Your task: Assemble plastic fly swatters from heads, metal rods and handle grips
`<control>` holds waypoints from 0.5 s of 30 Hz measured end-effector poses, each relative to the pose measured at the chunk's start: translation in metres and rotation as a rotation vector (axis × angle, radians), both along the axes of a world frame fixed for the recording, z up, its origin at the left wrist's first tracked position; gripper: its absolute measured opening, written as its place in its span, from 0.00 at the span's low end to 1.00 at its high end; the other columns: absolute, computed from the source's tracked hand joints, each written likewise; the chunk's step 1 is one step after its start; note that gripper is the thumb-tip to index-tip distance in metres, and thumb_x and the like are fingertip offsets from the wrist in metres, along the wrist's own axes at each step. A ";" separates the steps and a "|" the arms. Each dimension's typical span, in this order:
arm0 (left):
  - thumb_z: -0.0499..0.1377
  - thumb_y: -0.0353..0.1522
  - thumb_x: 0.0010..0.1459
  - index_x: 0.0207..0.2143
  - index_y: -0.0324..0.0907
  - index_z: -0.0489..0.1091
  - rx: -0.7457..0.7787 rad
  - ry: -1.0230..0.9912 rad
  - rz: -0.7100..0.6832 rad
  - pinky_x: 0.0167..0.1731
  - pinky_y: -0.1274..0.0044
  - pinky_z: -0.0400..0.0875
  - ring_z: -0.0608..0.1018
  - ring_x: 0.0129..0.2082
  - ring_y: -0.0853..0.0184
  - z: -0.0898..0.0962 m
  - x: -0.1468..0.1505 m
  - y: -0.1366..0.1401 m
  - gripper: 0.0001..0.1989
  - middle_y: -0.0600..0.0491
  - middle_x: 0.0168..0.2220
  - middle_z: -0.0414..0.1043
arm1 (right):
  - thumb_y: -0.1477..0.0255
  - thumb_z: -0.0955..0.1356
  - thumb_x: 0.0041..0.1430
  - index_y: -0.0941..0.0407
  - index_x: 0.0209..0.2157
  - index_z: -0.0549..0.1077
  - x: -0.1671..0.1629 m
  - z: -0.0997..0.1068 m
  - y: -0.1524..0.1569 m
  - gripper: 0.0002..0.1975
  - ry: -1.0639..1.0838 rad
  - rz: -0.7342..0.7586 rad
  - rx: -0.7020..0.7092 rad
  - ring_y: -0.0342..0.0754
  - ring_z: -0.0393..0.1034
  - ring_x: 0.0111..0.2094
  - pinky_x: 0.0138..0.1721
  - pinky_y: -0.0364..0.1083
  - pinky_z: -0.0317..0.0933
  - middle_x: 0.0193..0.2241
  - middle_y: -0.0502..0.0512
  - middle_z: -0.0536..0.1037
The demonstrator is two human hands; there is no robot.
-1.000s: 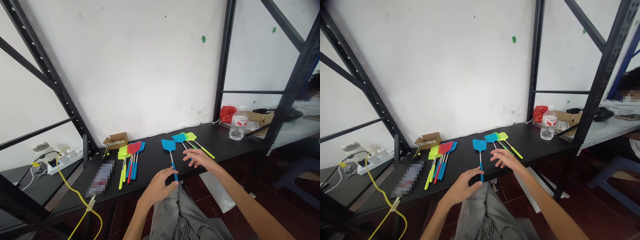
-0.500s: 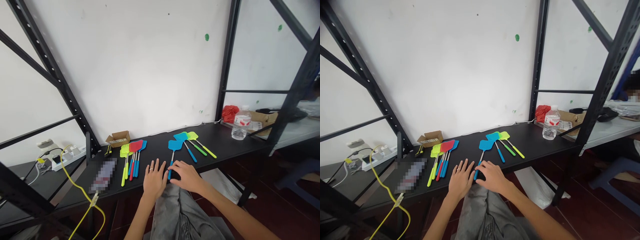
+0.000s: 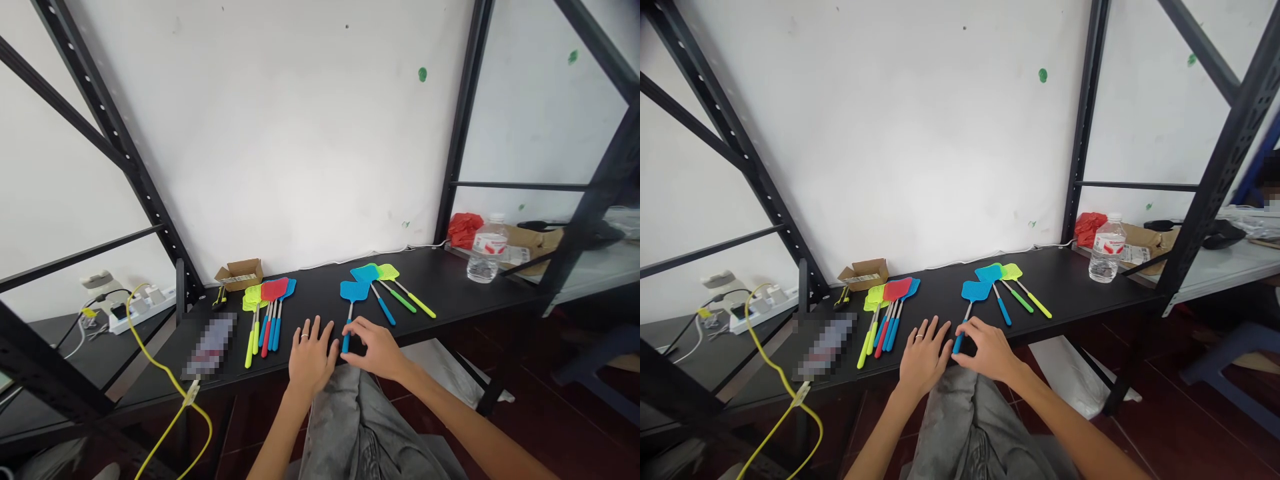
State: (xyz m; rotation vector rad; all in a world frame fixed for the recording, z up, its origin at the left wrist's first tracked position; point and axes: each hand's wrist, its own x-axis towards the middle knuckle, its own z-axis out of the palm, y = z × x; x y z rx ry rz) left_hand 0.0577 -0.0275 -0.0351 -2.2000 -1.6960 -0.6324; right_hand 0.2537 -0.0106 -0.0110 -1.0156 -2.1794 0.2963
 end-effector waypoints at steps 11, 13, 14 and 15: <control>0.47 0.41 0.65 0.59 0.48 0.64 0.015 -0.026 -0.005 0.56 0.58 0.57 0.68 0.56 0.51 0.002 0.002 0.000 0.23 0.46 0.58 0.67 | 0.58 0.60 0.64 0.52 0.37 0.73 0.030 0.022 0.015 0.16 0.416 -0.249 -0.053 0.50 0.73 0.25 0.31 0.46 0.64 0.26 0.53 0.77; 0.48 0.41 0.65 0.56 0.45 0.66 0.038 -0.049 -0.009 0.55 0.59 0.58 0.70 0.53 0.52 0.003 0.003 -0.001 0.21 0.45 0.54 0.70 | 0.57 0.62 0.63 0.53 0.36 0.74 0.038 0.028 0.020 0.16 0.486 -0.247 -0.105 0.49 0.72 0.23 0.28 0.45 0.64 0.25 0.53 0.77; 0.48 0.40 0.65 0.53 0.43 0.68 0.056 -0.065 -0.009 0.55 0.60 0.59 0.70 0.53 0.53 0.004 0.003 -0.001 0.20 0.45 0.52 0.71 | 0.56 0.62 0.62 0.53 0.37 0.74 0.043 0.031 0.023 0.16 0.519 -0.246 -0.132 0.48 0.71 0.22 0.27 0.45 0.63 0.24 0.53 0.77; 0.49 0.39 0.64 0.50 0.42 0.69 0.075 -0.084 -0.010 0.53 0.62 0.60 0.70 0.52 0.54 0.005 0.004 -0.002 0.17 0.45 0.50 0.71 | 0.56 0.63 0.62 0.54 0.37 0.74 0.048 0.034 0.026 0.17 0.554 -0.244 -0.156 0.47 0.70 0.22 0.25 0.44 0.62 0.24 0.54 0.78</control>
